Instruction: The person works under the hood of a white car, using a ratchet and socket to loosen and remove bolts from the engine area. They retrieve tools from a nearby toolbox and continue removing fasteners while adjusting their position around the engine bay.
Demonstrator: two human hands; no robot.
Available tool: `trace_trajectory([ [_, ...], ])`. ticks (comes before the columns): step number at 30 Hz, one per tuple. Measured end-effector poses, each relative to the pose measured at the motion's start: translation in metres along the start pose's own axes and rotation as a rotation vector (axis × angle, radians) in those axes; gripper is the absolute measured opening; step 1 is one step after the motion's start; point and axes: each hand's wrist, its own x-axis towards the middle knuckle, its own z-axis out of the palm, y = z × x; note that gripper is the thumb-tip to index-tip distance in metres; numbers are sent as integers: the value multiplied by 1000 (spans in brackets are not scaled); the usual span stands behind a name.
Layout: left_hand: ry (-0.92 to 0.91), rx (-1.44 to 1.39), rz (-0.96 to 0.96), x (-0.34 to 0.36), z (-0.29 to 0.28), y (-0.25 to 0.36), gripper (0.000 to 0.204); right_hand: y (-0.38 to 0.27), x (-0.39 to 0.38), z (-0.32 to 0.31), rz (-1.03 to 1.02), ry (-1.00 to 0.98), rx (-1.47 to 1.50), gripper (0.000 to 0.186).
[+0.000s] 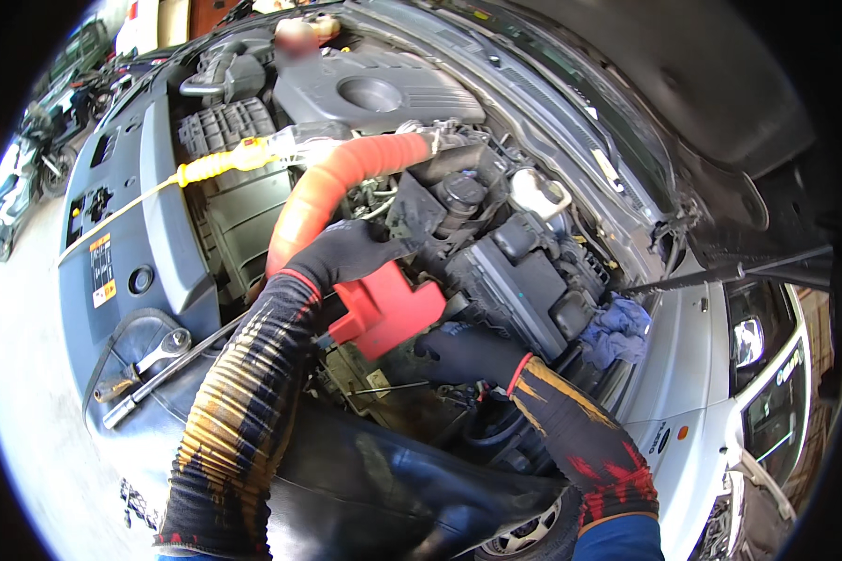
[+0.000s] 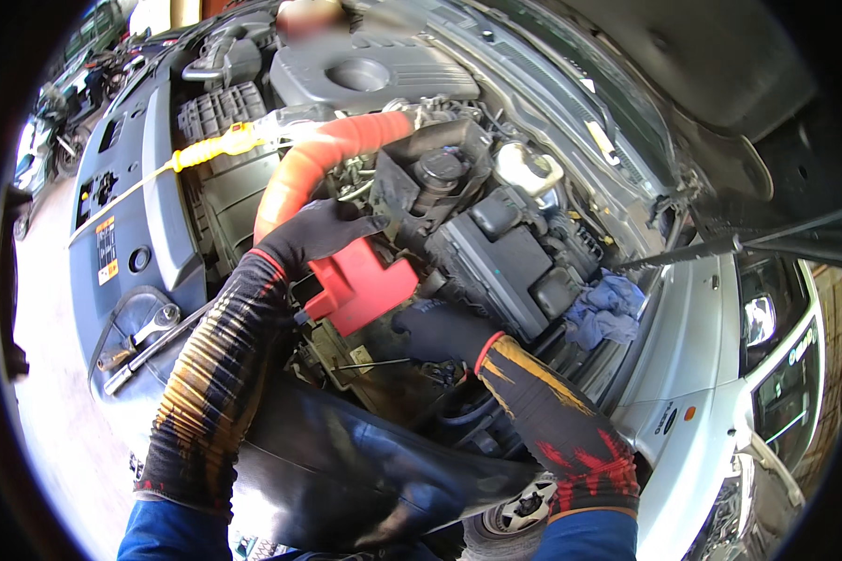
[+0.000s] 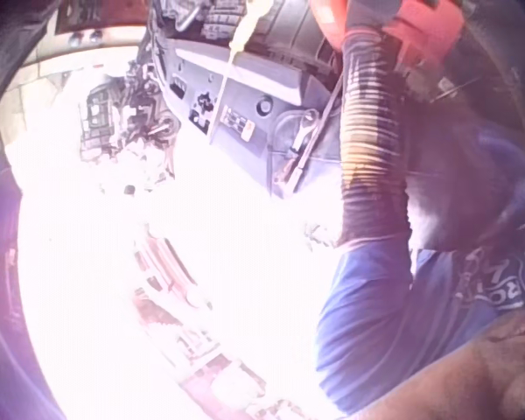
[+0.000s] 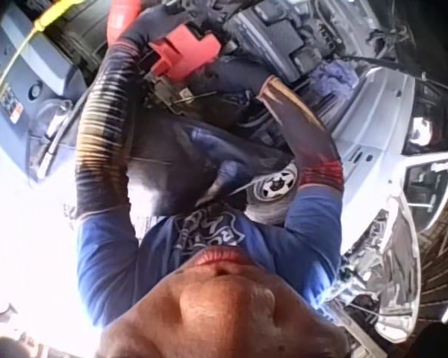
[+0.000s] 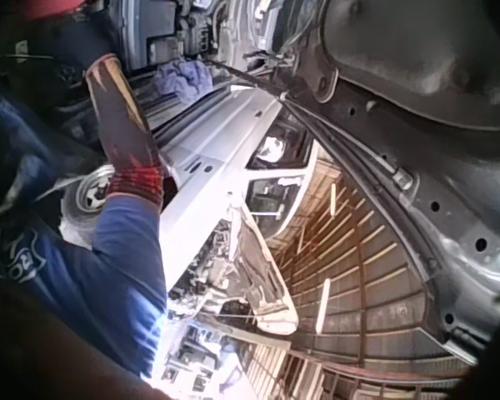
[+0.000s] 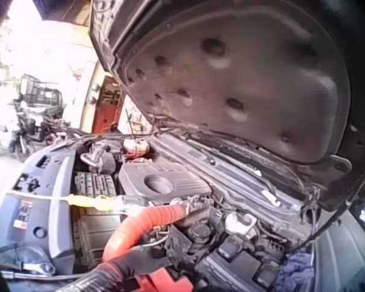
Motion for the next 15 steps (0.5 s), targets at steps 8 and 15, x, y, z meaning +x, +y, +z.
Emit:
trace_trajectory([
  [8, -4, 222, 293, 14, 11, -16, 44, 8, -11, -31, -86, -32, 234, 60],
  [15, 522, 351, 81, -2, 7, 28, 37, -2, -6, -38, -362, 121, 183, 59],
])
